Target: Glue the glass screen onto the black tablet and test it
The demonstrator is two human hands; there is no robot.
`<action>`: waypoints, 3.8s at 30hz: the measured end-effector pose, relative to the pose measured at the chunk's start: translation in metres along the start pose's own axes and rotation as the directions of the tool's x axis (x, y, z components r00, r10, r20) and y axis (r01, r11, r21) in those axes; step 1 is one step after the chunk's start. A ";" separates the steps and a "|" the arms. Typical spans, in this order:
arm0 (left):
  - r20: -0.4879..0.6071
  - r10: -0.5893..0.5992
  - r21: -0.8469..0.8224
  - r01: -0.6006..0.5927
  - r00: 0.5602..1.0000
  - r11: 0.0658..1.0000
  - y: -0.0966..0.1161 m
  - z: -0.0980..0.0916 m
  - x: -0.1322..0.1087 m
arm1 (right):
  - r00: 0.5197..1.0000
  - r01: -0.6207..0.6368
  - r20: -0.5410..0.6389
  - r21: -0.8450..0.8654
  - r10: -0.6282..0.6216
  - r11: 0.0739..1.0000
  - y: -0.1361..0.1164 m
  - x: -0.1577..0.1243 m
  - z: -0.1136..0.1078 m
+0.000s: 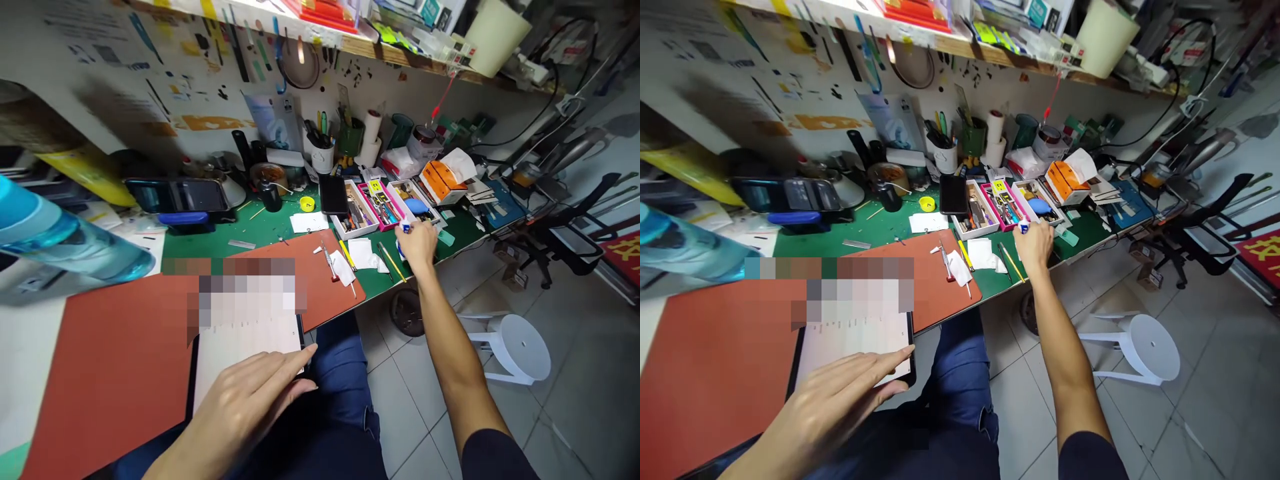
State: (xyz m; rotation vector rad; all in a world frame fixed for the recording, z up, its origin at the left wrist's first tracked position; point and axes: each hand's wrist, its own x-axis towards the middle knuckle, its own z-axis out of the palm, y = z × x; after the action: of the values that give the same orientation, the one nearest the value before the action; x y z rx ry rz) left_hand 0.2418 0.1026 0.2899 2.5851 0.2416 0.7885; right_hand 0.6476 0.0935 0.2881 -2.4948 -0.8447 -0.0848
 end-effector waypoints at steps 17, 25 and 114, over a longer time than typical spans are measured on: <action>0.380 -0.729 -0.745 0.655 0.569 0.123 0.001 0.015 -0.006 | 0.621 0.474 0.399 0.494 -0.675 0.729 -0.071 -0.102 0.035; 0.218 -0.758 -0.676 0.655 0.615 0.337 0.004 0.007 -0.013 | 0.503 0.715 0.454 0.259 -0.735 0.649 -0.106 -0.052 0.088; 0.149 -0.168 0.294 0.119 0.975 0.949 -0.003 -0.004 0.006 | 0.572 0.504 0.259 0.637 -0.778 0.583 -0.061 -0.182 -0.024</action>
State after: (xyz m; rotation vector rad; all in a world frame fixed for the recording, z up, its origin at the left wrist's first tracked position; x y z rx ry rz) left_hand 0.2447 0.1087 0.2942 2.8426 0.5179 0.5043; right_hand 0.4680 0.0233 0.2973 -1.5637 -1.7704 0.5252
